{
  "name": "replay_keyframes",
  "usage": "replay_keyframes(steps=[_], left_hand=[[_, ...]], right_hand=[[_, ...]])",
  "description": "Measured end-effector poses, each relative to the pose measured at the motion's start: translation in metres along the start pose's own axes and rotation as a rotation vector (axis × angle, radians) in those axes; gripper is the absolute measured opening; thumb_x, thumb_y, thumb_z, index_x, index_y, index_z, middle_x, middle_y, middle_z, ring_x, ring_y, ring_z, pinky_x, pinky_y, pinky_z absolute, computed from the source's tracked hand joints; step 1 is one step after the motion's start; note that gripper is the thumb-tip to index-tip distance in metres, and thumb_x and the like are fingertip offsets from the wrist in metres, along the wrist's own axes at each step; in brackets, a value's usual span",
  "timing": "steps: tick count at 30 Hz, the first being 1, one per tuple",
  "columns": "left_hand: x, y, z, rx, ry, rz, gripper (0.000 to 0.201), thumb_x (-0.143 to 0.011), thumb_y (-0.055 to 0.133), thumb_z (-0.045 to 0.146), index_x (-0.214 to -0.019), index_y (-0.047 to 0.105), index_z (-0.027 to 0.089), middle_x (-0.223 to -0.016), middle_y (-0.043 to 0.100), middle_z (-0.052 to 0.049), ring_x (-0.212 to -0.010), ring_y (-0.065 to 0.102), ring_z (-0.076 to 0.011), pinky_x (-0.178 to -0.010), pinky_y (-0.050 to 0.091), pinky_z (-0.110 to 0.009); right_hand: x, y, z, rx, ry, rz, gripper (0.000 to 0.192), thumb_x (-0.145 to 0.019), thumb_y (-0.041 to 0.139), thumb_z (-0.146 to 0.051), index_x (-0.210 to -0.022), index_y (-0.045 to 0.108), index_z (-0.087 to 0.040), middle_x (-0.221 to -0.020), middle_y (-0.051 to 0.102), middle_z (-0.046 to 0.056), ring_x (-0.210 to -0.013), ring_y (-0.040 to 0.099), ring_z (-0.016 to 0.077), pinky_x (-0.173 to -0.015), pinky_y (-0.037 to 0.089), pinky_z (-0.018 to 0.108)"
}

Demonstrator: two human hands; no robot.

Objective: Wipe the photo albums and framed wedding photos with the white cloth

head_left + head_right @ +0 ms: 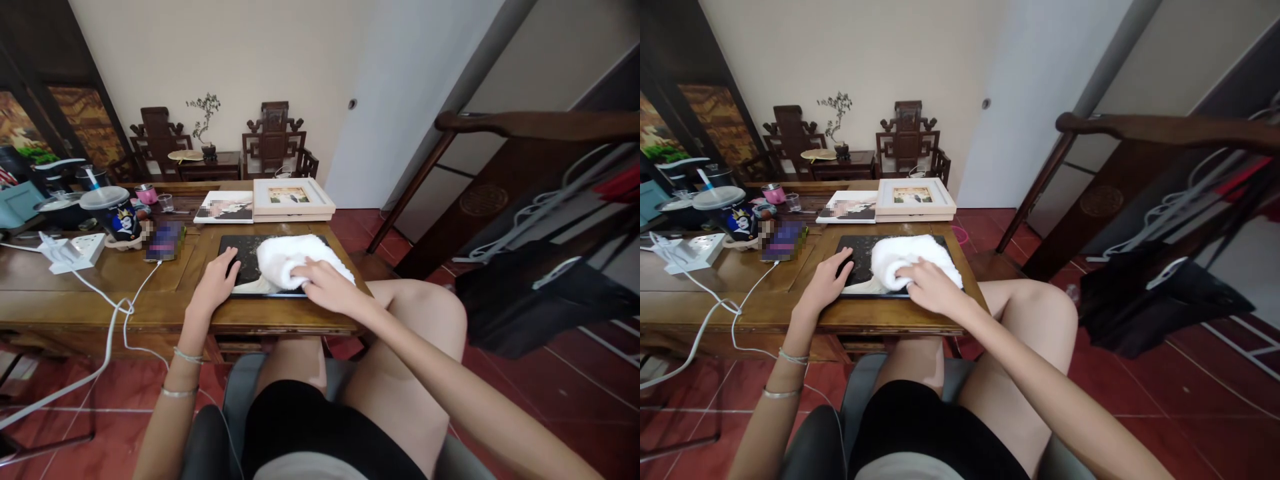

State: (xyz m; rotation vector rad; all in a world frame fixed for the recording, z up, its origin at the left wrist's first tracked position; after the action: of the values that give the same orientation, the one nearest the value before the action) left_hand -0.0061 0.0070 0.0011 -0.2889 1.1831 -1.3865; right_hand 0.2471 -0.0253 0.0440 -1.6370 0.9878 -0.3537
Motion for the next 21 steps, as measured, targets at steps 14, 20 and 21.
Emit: replay_keyframes(steps=[14,20,21], left_hand=[[-0.002,-0.002,-0.003,-0.008,0.037,0.014,0.037,-0.094,0.045,0.029,-0.123,0.064,0.015,-0.130,0.065,-0.013,-0.125,0.059,-0.0279,-0.109,0.045,-0.046],[-0.001,-0.001,-0.003,0.000,0.030,0.000,0.038,-0.095,0.043,0.027,-0.124,0.063,0.012,-0.134,0.062,-0.015,-0.129,0.056,-0.0280,-0.111,0.043,-0.046],[-0.001,-0.001,-0.003,0.003,0.028,-0.003,0.038,-0.095,0.043,0.027,-0.124,0.063,0.012,-0.135,0.062,-0.015,-0.130,0.055,-0.0279,-0.112,0.042,-0.046]], right_hand=[[-0.157,0.030,-0.006,-0.154,-0.009,-0.007,0.049,-0.078,0.039,-0.008,-0.115,0.072,-0.013,-0.129,0.067,0.005,-0.122,0.058,0.0258,-0.101,0.039,0.027],[-0.137,0.024,0.020,-0.163,0.022,0.013,0.049,-0.072,0.041,-0.009,-0.108,0.074,-0.011,-0.123,0.070,0.007,-0.115,0.060,0.0247,-0.101,0.039,0.027],[-0.127,0.020,0.031,-0.163,0.047,0.023,0.049,-0.071,0.041,-0.009,-0.108,0.074,-0.010,-0.122,0.070,0.008,-0.115,0.060,0.0249,-0.101,0.040,0.028]])
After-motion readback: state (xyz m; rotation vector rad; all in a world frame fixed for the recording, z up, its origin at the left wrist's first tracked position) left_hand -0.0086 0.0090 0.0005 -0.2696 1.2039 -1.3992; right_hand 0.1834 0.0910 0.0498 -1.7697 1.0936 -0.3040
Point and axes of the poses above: each hand's wrist, its own x-axis away from the middle knuckle, its own y-axis out of the palm, z = x × y, the point moved 1 cm from there along -x, towards the middle knuckle
